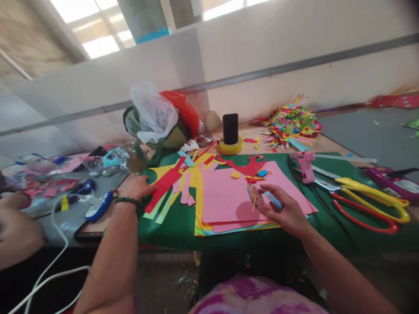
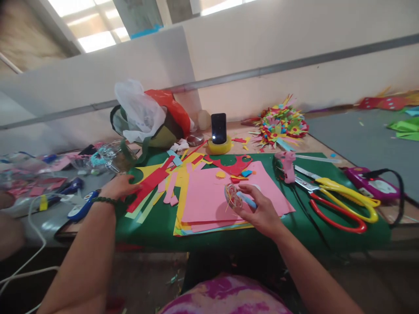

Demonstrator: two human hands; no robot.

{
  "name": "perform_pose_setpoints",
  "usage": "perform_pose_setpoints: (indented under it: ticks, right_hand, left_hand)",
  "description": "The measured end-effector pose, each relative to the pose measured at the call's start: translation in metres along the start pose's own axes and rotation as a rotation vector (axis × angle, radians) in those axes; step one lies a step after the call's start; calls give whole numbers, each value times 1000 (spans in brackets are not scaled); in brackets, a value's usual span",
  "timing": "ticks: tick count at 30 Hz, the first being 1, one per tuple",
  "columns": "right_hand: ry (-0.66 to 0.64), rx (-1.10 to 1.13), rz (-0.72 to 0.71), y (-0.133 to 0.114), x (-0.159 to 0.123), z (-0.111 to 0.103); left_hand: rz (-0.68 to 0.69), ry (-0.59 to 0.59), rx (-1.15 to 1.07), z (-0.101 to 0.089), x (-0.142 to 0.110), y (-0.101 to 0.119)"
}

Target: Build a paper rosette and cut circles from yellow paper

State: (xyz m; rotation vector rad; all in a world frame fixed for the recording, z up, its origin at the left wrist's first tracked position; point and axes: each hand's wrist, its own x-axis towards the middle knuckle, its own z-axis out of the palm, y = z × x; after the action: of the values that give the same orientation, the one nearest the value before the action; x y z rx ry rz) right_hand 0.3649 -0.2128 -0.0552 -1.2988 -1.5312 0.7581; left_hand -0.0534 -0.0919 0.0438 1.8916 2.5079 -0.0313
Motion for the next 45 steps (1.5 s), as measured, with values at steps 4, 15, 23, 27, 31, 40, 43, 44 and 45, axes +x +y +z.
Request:
perform_pose_setpoints:
  ticks: [4, 15, 23, 27, 31, 40, 43, 44, 45]
  right_hand:
    - [-22, -16, -6, 2, 0, -1]
    - [-111, -87, 10, 5, -2, -2]
    - [-143, -105, -30, -4, 0, -4]
    - [-132, -115, -35, -2, -2, -5]
    - [-139, -95, -33, 0, -3, -4]
    - [193, 96, -24, 2, -8, -1]
    - [292, 176, 32, 2, -10, -2]
    - [303, 184, 42, 2, -10, -2]
    - [303, 183, 44, 1, -9, -3]
  left_hand:
    - [16, 185, 101, -3, 5, 16]
    - [94, 42, 55, 2, 46, 72]
    - [73, -9, -5, 10, 58, 34]
    - [48, 87, -56, -2, 58, 29]
    - [0, 245, -102, -28, 36, 30]
    - [358, 288, -1041, -29, -60, 110]
    - [490, -272, -1175, 11, -79, 151]
    - [507, -337, -1129, 24, -83, 161]
    - [522, -371, -1036, 35, -87, 169]
